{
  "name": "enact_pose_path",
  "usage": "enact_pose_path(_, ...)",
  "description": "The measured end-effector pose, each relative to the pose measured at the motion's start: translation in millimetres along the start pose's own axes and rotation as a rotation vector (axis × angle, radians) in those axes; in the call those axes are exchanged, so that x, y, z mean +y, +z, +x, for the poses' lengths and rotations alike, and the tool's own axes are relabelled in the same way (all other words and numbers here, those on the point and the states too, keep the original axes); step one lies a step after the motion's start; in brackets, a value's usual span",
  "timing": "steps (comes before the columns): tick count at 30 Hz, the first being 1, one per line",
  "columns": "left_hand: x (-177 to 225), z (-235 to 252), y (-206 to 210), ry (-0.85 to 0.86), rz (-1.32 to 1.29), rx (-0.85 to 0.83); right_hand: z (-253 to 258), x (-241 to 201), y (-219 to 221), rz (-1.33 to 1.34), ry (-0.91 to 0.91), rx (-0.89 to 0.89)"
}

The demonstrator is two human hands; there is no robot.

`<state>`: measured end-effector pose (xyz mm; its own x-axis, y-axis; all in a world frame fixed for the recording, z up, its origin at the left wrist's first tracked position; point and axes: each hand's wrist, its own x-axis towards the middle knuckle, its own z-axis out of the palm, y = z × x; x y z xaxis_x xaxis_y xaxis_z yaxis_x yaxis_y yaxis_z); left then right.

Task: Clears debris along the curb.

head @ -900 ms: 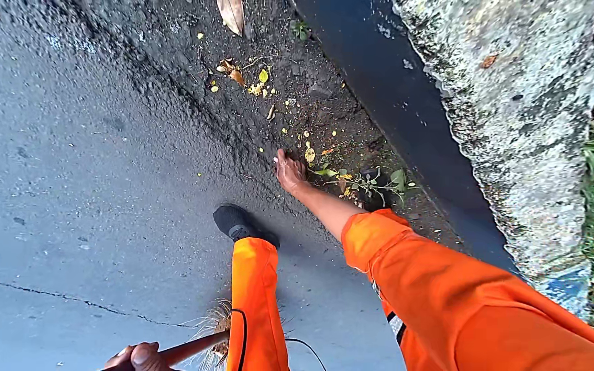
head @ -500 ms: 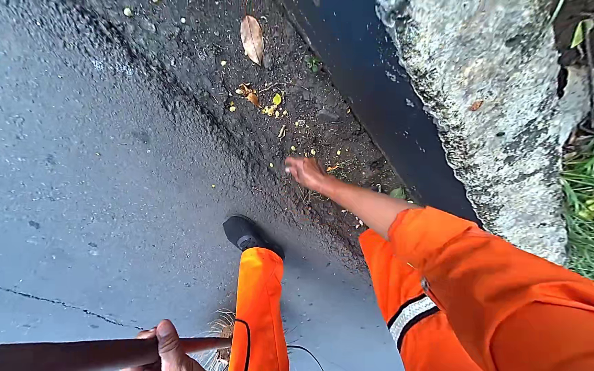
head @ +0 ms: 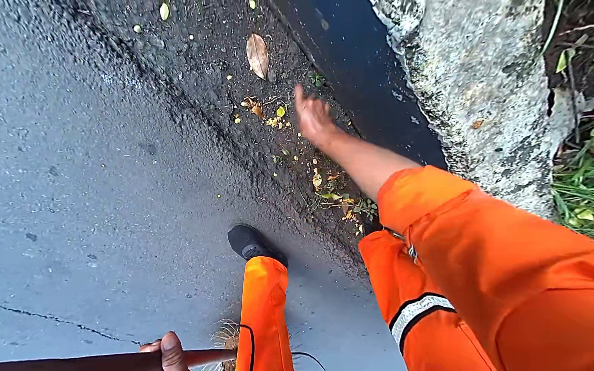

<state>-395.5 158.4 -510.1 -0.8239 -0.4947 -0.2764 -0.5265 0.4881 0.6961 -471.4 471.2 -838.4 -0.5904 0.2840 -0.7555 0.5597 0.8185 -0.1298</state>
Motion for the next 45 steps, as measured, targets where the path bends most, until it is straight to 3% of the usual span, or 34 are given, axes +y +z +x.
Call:
enact_pose_path(3,-2,3,-2,0.004,-0.003,0.011,29,2,-29,-0.108,0.091,0.028)
enact_pose_path(9,-3,8,-6,0.004,0.002,0.051,50,-5,-18,-0.203,0.163,0.004)
enact_pose_path(16,0,-1,-5,0.011,-0.001,0.017,37,-8,-33,-0.218,-0.006,-0.228)
enact_pose_path(19,2,-8,-5,-0.017,-0.009,0.007,-14,4,8,-0.102,-0.126,-0.422)
enact_pose_path(24,16,-21,-5,-0.134,-0.052,0.028,-161,69,96,0.078,-0.151,-0.735)
enact_pose_path(27,14,-33,-2,-0.071,0.001,0.130,-239,94,76,0.095,-0.014,-0.725)
enact_pose_path(30,9,-58,-7,0.018,0.093,0.205,-279,116,63,0.205,0.157,-0.594)
enact_pose_path(34,-3,-71,2,0.024,0.127,0.185,-232,149,74,0.285,0.266,-0.332)
enact_pose_path(37,-23,-97,2,0.097,0.189,0.233,-183,175,124,0.295,0.159,-0.217)
enact_pose_path(40,-44,-119,9,0.072,0.183,0.229,-147,181,163,0.230,0.111,-0.183)
enact_pose_path(45,-48,-136,7,0.104,0.249,0.137,-120,169,181,0.122,0.034,-0.200)
